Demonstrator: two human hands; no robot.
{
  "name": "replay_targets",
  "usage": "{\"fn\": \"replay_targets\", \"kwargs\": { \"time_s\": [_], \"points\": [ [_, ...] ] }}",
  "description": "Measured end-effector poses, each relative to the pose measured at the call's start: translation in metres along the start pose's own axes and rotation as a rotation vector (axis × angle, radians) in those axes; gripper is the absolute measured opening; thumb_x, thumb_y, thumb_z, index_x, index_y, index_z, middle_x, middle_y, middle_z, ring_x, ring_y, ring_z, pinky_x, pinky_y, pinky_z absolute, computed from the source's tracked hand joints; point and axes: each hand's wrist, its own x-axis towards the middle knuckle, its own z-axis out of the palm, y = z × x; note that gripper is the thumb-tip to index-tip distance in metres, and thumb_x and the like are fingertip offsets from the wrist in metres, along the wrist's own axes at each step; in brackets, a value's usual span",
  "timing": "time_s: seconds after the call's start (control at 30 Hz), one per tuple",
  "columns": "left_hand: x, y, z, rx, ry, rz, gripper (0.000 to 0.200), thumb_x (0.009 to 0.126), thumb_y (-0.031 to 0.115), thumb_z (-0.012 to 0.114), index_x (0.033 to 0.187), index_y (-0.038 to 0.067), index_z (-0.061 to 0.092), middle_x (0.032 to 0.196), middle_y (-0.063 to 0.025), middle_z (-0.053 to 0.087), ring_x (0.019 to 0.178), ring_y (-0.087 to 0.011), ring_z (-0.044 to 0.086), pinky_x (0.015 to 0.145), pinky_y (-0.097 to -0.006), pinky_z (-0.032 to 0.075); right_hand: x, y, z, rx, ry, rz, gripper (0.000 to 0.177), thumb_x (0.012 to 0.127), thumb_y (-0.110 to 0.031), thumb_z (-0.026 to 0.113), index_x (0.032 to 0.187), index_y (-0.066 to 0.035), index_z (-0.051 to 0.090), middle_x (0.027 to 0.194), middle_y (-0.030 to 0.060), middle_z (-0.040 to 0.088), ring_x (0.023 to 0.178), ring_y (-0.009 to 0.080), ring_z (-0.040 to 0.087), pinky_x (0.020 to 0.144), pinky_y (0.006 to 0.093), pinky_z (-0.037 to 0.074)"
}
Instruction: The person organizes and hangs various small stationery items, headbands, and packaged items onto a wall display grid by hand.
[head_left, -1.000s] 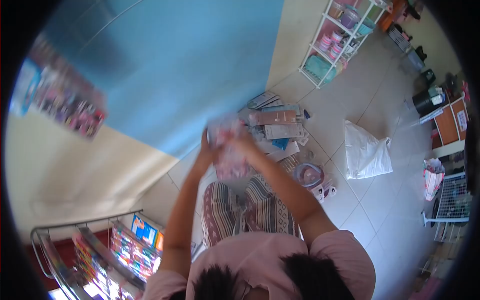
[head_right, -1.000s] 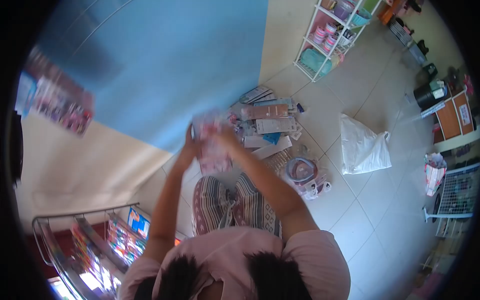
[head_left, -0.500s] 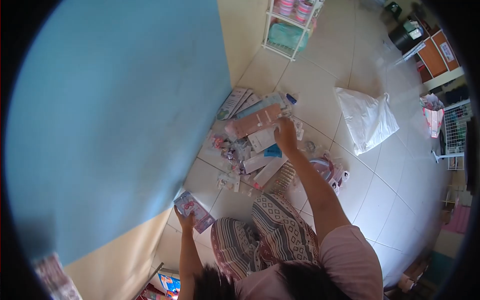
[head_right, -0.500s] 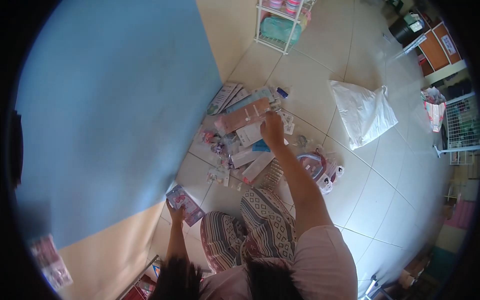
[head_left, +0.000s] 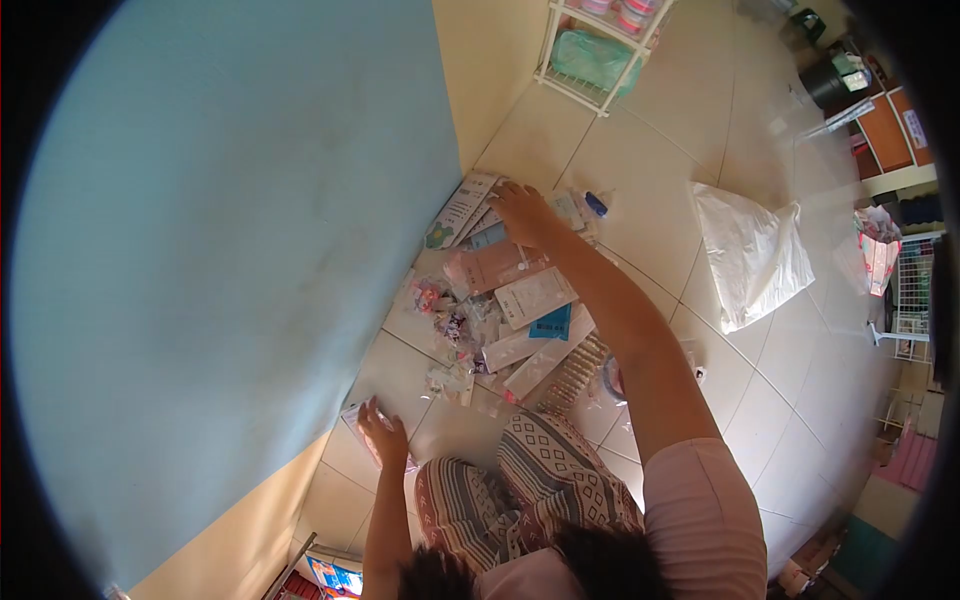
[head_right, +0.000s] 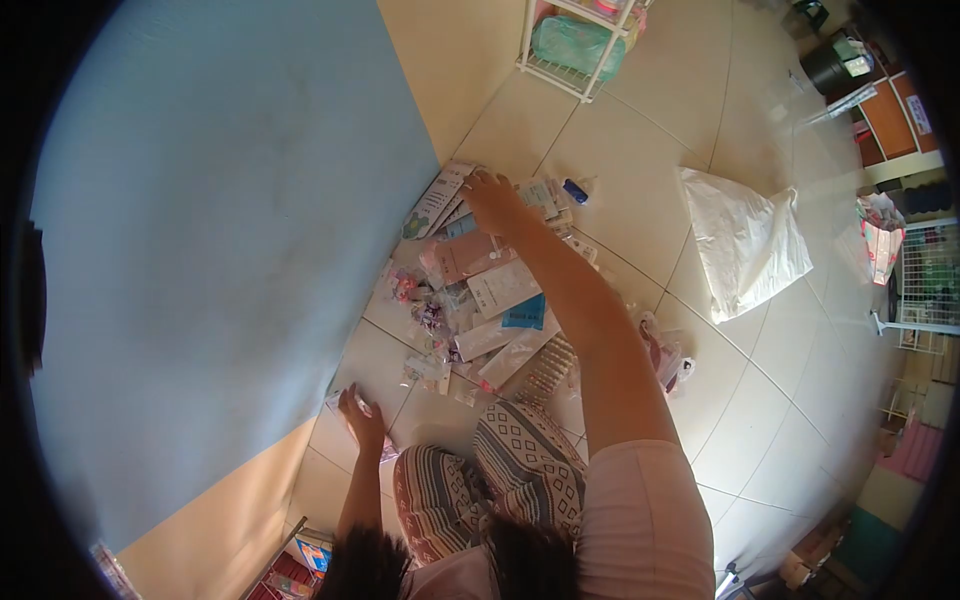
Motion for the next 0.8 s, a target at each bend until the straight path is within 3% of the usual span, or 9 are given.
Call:
{"fn": "replay_targets", "kwargs": {
  "time_s": [0.07,0.17,0.27,0.37,0.47,0.57,0.67,0.7,0.8],
  "points": [
    [0.005,0.019,0.010,-0.010,-0.037,0.076,0.062,0.076,0.000,0.059,0.134,0.008,0.038,0.137,-0.0228,0.029,0.129,-0.0403,0.028,0.104,-0.0495,0.027,0.017,-0.007,0.004,-0.126,-0.001,-0.045,0.044,0.080,-0.010,0.058,0.123,-0.014,0.054,0.131,0.0081,0.048,0.127,0.0259,0.040,0.102,0.0490,0.034],
    [0.014,0.047,0.020,-0.071,-0.088,0.078,0.060,0.075,-0.002,0.060,0.131,0.007,0.041,0.136,-0.0233,0.031,0.129,-0.0389,0.030,0.106,-0.0473,0.026,0.039,-0.009,0.024,-0.125,0.051,-0.097,0.048,0.076,-0.007,0.060,0.123,-0.015,0.056,0.136,0.0092,0.045,0.128,0.0262,0.040,0.101,0.0490,0.035],
    [0.019,0.068,0.024,-0.054,-0.065,0.117,0.056,0.074,-0.004,0.059,0.127,0.009,0.046,0.134,-0.0197,0.037,0.127,-0.0377,0.033,0.105,-0.0467,0.028,0.065,-0.010,0.062,-0.093,0.020,-0.146,0.038,0.080,-0.010,0.056,0.117,-0.017,0.059,0.124,0.0076,0.054,0.120,0.0241,0.048,0.101,0.0494,0.035],
    [0.020,0.073,0.028,-0.119,-0.074,0.136,0.052,0.074,-0.006,0.057,0.124,0.008,0.048,0.131,-0.0186,0.040,0.123,-0.0366,0.038,0.103,-0.0447,0.032,0.077,-0.017,0.052,-0.249,-0.082,-0.183,0.027,0.082,-0.013,0.053,0.108,-0.016,0.062,0.106,0.0053,0.062,0.108,0.0225,0.056,0.097,0.0459,0.039],
    [0.026,0.082,0.025,-0.197,-0.092,0.161,0.049,0.075,-0.007,0.056,0.122,0.006,0.049,0.127,-0.0175,0.045,0.118,-0.0341,0.044,0.101,-0.0426,0.036,0.078,-0.014,0.051,-0.231,-0.010,-0.211,0.019,0.081,-0.013,0.053,0.097,-0.014,0.062,0.091,0.0020,0.063,0.097,0.0216,0.059,0.092,0.0408,0.041],
    [0.031,0.085,0.018,-0.306,-0.125,0.189,0.048,0.076,-0.007,0.054,0.122,0.004,0.049,0.124,-0.0164,0.048,0.116,-0.0331,0.047,0.099,-0.0424,0.037,0.063,-0.010,0.023,-0.155,0.153,-0.301,0.017,0.077,-0.011,0.056,0.093,-0.011,0.061,0.092,0.0030,0.063,0.094,0.0220,0.059,0.086,0.0382,0.044],
    [0.036,0.110,-0.002,-0.557,-0.181,-0.026,0.045,0.082,-0.005,0.052,0.125,0.004,0.047,0.125,-0.0126,0.050,0.119,-0.0268,0.046,0.100,-0.0400,0.037,0.032,-0.020,-0.026,0.096,0.315,-0.250,0.024,0.076,-0.015,0.064,0.098,-0.007,0.056,0.090,0.0065,0.064,0.094,0.0262,0.060,0.083,0.0383,0.046],
    [0.040,0.119,-0.010,-0.643,-0.189,-0.072,0.044,0.083,-0.004,0.052,0.126,0.004,0.046,0.127,-0.0121,0.049,0.121,-0.0258,0.046,0.101,-0.0395,0.036,0.017,-0.030,-0.049,0.302,0.305,-0.140,0.028,0.076,-0.016,0.066,0.099,-0.006,0.054,0.090,0.0068,0.064,0.095,0.0257,0.060,0.082,0.0379,0.046],
    [0.057,0.156,-0.037,-0.769,-0.232,0.048,0.045,0.089,0.015,0.055,0.131,0.006,0.041,0.133,-0.0105,0.046,0.126,-0.0240,0.041,0.102,-0.0390,0.034,-0.031,-0.069,-0.086,0.976,0.238,0.136,0.035,0.079,-0.018,0.070,0.105,-0.004,0.050,0.093,0.0078,0.063,0.095,0.0226,0.059,0.081,0.0352,0.047]
  ]
}}
